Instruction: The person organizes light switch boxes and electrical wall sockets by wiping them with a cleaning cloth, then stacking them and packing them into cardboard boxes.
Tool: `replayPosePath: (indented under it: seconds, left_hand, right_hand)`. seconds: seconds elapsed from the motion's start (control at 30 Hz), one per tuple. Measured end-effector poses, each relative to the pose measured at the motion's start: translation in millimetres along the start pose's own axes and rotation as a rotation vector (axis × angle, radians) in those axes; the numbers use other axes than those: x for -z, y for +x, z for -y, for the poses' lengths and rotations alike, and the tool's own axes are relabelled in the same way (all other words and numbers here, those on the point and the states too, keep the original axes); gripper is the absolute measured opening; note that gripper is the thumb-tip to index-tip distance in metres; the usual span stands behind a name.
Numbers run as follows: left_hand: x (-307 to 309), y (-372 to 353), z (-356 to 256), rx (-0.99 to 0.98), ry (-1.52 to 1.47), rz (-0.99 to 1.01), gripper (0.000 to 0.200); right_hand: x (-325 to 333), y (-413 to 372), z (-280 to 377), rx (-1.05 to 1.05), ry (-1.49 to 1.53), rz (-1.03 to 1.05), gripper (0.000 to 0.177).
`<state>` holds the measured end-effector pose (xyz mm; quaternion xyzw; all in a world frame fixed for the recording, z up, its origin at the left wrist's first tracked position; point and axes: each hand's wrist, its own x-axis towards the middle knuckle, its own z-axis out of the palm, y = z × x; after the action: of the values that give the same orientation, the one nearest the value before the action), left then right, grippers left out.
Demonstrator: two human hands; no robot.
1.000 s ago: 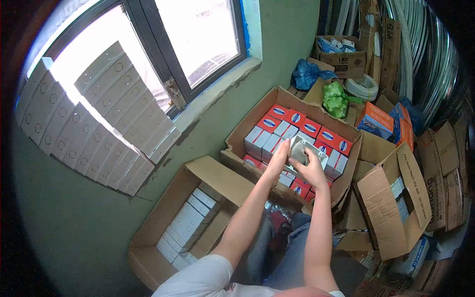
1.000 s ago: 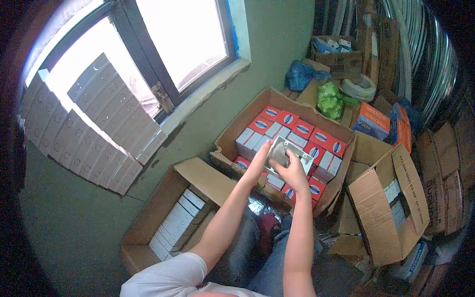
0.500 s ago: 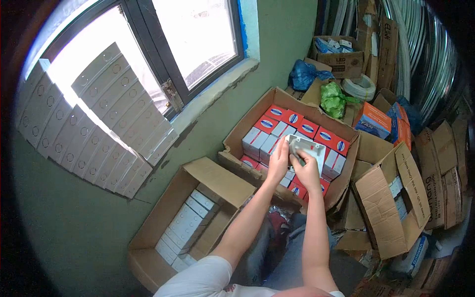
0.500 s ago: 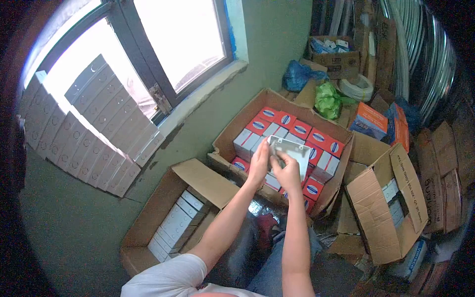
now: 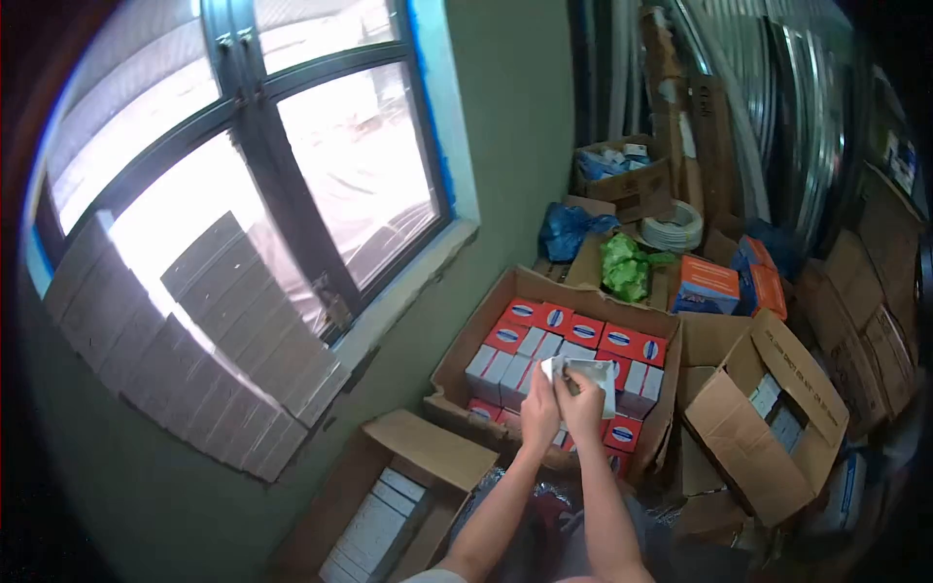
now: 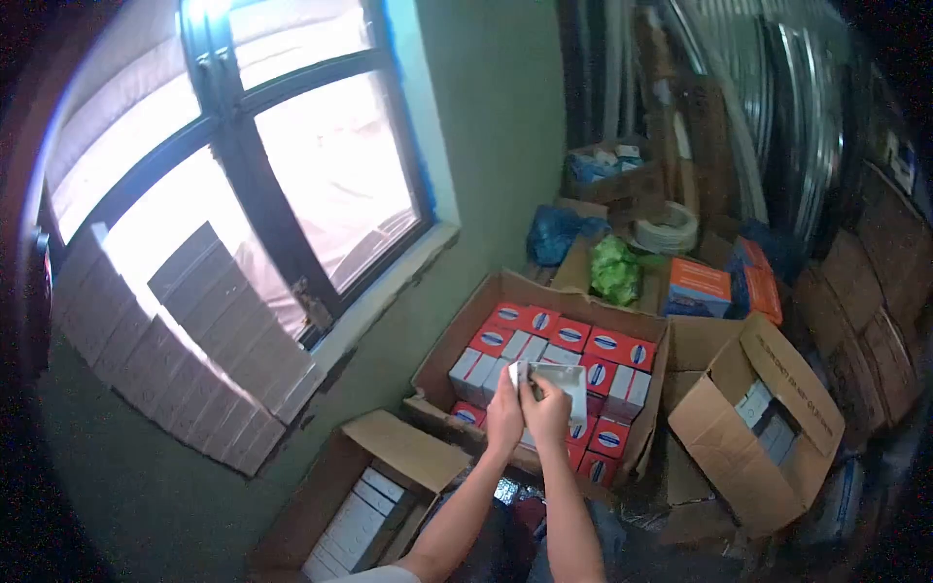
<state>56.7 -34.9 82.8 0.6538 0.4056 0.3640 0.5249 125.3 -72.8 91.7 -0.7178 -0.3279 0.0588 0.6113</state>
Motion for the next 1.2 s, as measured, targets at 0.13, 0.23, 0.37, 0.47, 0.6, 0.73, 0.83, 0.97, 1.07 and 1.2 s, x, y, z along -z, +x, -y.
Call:
replayPosePath:
  seconds: [0.13,0.23,0.37,0.47,0.6,0.73,0.83,0.97,1.07,1.2]
  left_hand:
    - [-11,-3,0,-0.100,0.120,0.001,0.053]
    - [-15,-8,3,-0.107,0.177,0.093,0.052]
    - [-22,-2,26,-0.225,0.084,0.034,0.056]
    - [-12,11,24,-0.181,-0.103,-0.069,0.050]
    - [14,15,4,-0.207,0.038,-0.073,0.047]
    - [19,20,2,-0.117,-0.030,0.048,0.044]
    - [8,17,5,-0.203,-0.147,0.013,0.050]
    - [-7,2,7,-0.319,0.039,0.032,0.055]
    - [-8,-8,-6,-0.331,0.062,0.003,0.051]
    - [6,-8,-3,-0.460,0.026,-0.204,0.052]
  right_hand:
    - [10,8,-5,-0.005,-0.035,-0.075,0.023]
    - [14,-5,-6,-0.005,-0.139,-0.228,0.022]
    - [21,1,-15,0.079,-0.166,-0.101,0.020]
    - [28,2,-18,0.075,0.069,0.288,0.027]
    - [30,-12,-13,0.145,0.052,0.518,0.028]
    - [21,-15,-13,0.035,0.078,0.394,0.023]
    - [14,-17,-7,-0.023,0.144,0.139,0.019]
    - [9,-12,4,0.001,0.029,-0.278,0.014]
    - [21,-10,12,0.075,-0.072,-0.218,0.016]
    - [21,-17,3,0.284,-0.323,-0.114,0.022]
